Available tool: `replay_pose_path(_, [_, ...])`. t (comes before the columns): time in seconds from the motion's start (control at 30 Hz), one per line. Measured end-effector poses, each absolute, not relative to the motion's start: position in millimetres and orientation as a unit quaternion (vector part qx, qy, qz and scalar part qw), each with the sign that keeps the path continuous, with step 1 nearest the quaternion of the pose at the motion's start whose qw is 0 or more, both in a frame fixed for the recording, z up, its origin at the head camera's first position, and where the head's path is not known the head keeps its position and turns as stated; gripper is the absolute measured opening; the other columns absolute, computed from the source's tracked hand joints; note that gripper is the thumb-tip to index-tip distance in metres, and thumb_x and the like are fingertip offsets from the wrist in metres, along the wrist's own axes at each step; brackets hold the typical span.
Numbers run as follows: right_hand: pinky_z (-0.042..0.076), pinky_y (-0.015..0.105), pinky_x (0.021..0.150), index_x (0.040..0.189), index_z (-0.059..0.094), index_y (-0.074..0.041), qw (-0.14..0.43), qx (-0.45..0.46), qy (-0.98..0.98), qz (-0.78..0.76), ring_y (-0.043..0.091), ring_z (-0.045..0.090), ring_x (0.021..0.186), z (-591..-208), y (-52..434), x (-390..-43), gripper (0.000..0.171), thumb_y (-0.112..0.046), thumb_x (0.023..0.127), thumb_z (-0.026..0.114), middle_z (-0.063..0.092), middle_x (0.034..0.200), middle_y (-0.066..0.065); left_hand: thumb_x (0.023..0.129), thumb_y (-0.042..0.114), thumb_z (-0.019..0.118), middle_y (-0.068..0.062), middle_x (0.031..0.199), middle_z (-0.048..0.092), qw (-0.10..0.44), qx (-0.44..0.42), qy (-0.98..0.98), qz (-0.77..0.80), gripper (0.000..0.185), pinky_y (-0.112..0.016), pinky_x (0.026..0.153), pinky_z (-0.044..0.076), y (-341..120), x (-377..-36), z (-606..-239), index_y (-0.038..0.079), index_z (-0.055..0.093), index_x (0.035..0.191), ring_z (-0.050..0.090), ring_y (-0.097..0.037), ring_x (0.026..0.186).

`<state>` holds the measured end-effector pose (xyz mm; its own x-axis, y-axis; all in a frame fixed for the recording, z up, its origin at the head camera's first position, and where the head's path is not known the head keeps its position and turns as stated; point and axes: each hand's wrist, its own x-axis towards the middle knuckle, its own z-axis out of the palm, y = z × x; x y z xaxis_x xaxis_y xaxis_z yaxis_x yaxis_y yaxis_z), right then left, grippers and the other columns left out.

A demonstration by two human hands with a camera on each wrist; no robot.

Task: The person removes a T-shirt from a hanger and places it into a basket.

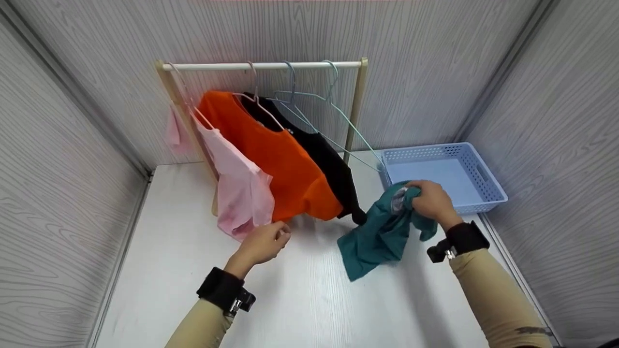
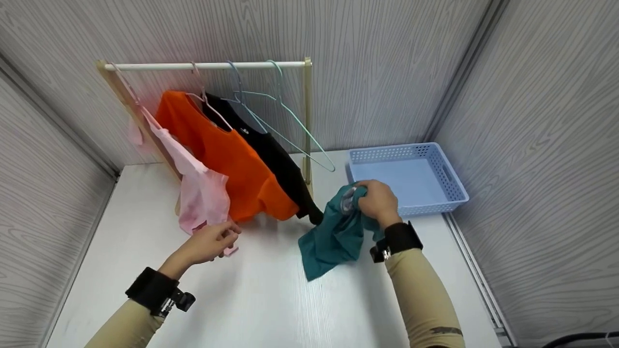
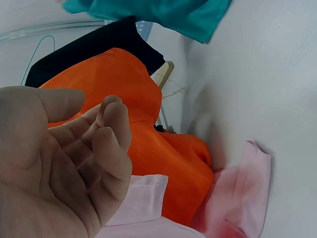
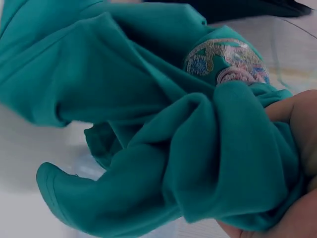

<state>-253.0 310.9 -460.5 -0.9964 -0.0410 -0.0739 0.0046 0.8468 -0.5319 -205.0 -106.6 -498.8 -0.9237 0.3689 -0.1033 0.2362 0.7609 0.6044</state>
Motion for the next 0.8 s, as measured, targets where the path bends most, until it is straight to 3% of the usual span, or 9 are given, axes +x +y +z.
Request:
replay_pose_path(0.17, [0.031,0.031,0.052,0.129,0.060,-0.005,-0.020,0.026,0.961,-0.274,0.023,0.040,0.063,-412.3,323.5,-273.1,0.055,0.002,0.078,0.043,0.059,0.102,0.018,0.098,0.023,0.055,0.000,0.079,0.066,0.125,0.147,0.923,0.333,0.019,-0.030,0.060,0.050,-110.8,-203.0,-499.0,0.011,0.066,0.108,0.060,-0.011,0.057])
replay_pose_path(0.37, [0.029,0.032,0.054,0.135,0.058,-0.010,-0.096,0.105,0.948,-0.286,0.025,0.039,0.070,-370.3,346.5,-292.2,0.054,0.000,0.084,0.043,0.054,0.112,0.014,0.098,0.022,0.055,0.000,0.078,0.064,0.135,0.134,0.917,0.351,0.019,-0.029,0.059,0.049,-113.9,-197.4,-503.4,0.011,0.066,0.109,0.059,-0.012,0.057])
replay_pose_path(0.47, [0.033,0.034,0.062,0.138,0.055,-0.015,-0.124,0.160,0.931,-0.305,0.028,0.047,0.087,-357.4,356.4,-297.1,0.056,0.000,0.085,0.042,0.054,0.132,0.014,0.099,0.021,0.054,-0.001,0.077,0.063,0.139,0.130,0.914,0.359,0.018,-0.029,0.058,0.049,-116.1,-192.7,-506.2,0.010,0.065,0.109,0.058,-0.013,0.057])
replay_pose_path(0.6, [0.043,0.044,0.089,0.140,0.053,-0.016,-0.170,0.217,0.911,-0.306,0.035,0.047,0.122,-356.0,365.5,-302.8,0.056,-0.001,0.087,0.041,0.047,0.147,0.013,0.098,0.020,0.053,-0.001,0.075,0.062,0.140,0.126,0.914,0.360,0.016,-0.029,0.056,0.048,-120.0,-186.0,-510.3,0.011,0.064,0.106,0.057,-0.013,0.056])
replay_pose_path(0.67, [0.040,0.052,0.102,0.141,0.052,-0.015,-0.184,0.237,0.905,-0.301,0.039,0.042,0.130,-365.4,369.2,-305.7,0.055,-0.003,0.088,0.042,0.046,0.147,0.014,0.098,0.020,0.053,-0.001,0.074,0.062,0.138,0.125,0.915,0.358,0.016,-0.029,0.056,0.047,-121.1,-182.5,-512.0,0.011,0.063,0.105,0.057,-0.012,0.055])
replay_pose_path(0.7, [0.033,0.055,0.110,0.141,0.052,-0.014,-0.186,0.241,0.905,-0.298,0.040,0.039,0.134,-373.3,370.9,-306.8,0.055,-0.003,0.089,0.042,0.045,0.147,0.014,0.098,0.020,0.053,-0.001,0.074,0.063,0.137,0.125,0.915,0.358,0.016,-0.030,0.056,0.046,-121.5,-180.8,-513.1,0.011,0.063,0.105,0.057,-0.012,0.055])
replay_pose_path(0.8, [0.028,0.058,0.112,0.145,0.046,-0.013,-0.157,0.257,0.906,-0.299,0.043,0.034,0.135,-408.2,373.1,-306.3,0.055,-0.007,0.090,0.043,0.040,0.151,0.017,0.098,0.020,0.053,-0.003,0.076,0.065,0.143,0.122,0.914,0.359,0.017,-0.030,0.055,0.047,-122.3,-175.4,-515.6,0.009,0.063,0.107,0.057,-0.012,0.054])
